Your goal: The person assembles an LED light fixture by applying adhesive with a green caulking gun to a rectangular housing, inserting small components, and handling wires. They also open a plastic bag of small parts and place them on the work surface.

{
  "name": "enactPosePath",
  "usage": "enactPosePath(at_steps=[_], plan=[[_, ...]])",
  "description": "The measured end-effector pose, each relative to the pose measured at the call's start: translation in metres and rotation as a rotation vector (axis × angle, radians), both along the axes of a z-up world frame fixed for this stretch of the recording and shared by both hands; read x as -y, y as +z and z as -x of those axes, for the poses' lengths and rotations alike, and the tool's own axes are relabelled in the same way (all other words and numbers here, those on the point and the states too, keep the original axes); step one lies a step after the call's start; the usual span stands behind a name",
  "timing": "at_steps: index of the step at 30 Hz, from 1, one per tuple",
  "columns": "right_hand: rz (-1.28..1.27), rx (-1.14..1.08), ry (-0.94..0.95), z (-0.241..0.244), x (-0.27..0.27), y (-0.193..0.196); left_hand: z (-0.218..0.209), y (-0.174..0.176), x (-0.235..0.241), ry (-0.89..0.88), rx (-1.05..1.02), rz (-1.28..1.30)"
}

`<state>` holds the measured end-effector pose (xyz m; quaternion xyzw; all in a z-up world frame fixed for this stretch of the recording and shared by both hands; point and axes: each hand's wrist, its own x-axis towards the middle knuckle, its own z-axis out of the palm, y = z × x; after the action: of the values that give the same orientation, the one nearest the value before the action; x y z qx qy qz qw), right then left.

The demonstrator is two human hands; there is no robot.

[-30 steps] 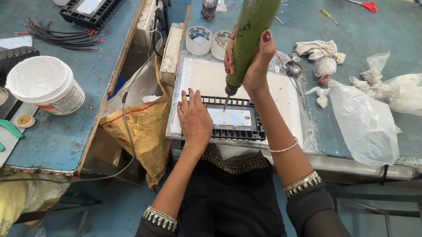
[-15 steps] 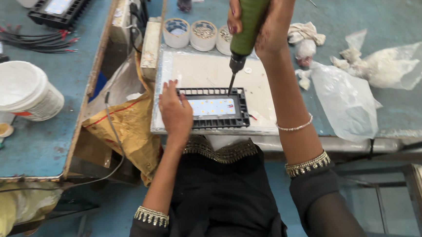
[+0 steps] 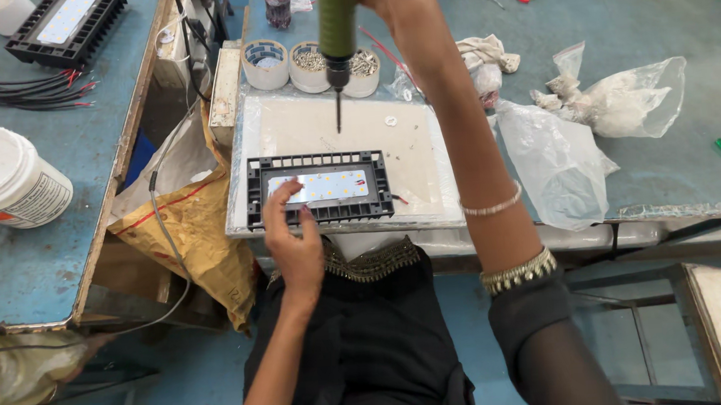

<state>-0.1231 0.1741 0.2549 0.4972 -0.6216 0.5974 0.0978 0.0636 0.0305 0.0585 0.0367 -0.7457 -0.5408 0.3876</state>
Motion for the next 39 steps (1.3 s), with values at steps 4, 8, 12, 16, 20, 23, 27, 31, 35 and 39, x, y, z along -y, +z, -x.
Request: enactPosePath(at_steps=[4,8,12,16,20,23,27,31,35,39], plan=[[0.015,0.066,-0.250,-0.062,-0.055,-0.024,-0.002,-0.001,-0.030,-0.133,0.007,-0.044],[0.280,0.389,-0.409,-0.121,-0.130,-0.089,0.012,-0.012,-0.061,-0.180,-0.027,0.081],[0.373,0.678,-0.526,-0.146,-0.168,-0.184,0.076,-0.027,-0.082,-0.317,0.093,0.241],[0.250,0.942,-0.571,-0.192,-0.194,-0.275,0.178,-0.044,-0.086,-0.334,0.310,0.483],[0.238,1.180,-0.585,-0.237,-0.211,-0.332,0.239,-0.063,-0.088,-0.285,0.409,0.827],[0.247,1.268,-0.593,-0.250,-0.221,-0.348,0.254,-0.075,-0.095,-0.286,0.511,0.927],[0.216,1.227,-0.575,-0.245,-0.227,-0.345,0.262,-0.093,-0.102,-0.281,0.531,1.014],[0.164,1.138,-0.535,-0.230,-0.229,-0.334,0.267,-0.116,-0.104,-0.185,0.309,1.080],[0.131,1.083,-0.534,-0.219,-0.226,-0.333,0.269,-0.129,-0.098,-0.169,0.316,1.082],[0.181,1.113,-0.494,-0.226,-0.220,-0.343,0.261,-0.124,-0.095,-0.170,0.328,1.077]])
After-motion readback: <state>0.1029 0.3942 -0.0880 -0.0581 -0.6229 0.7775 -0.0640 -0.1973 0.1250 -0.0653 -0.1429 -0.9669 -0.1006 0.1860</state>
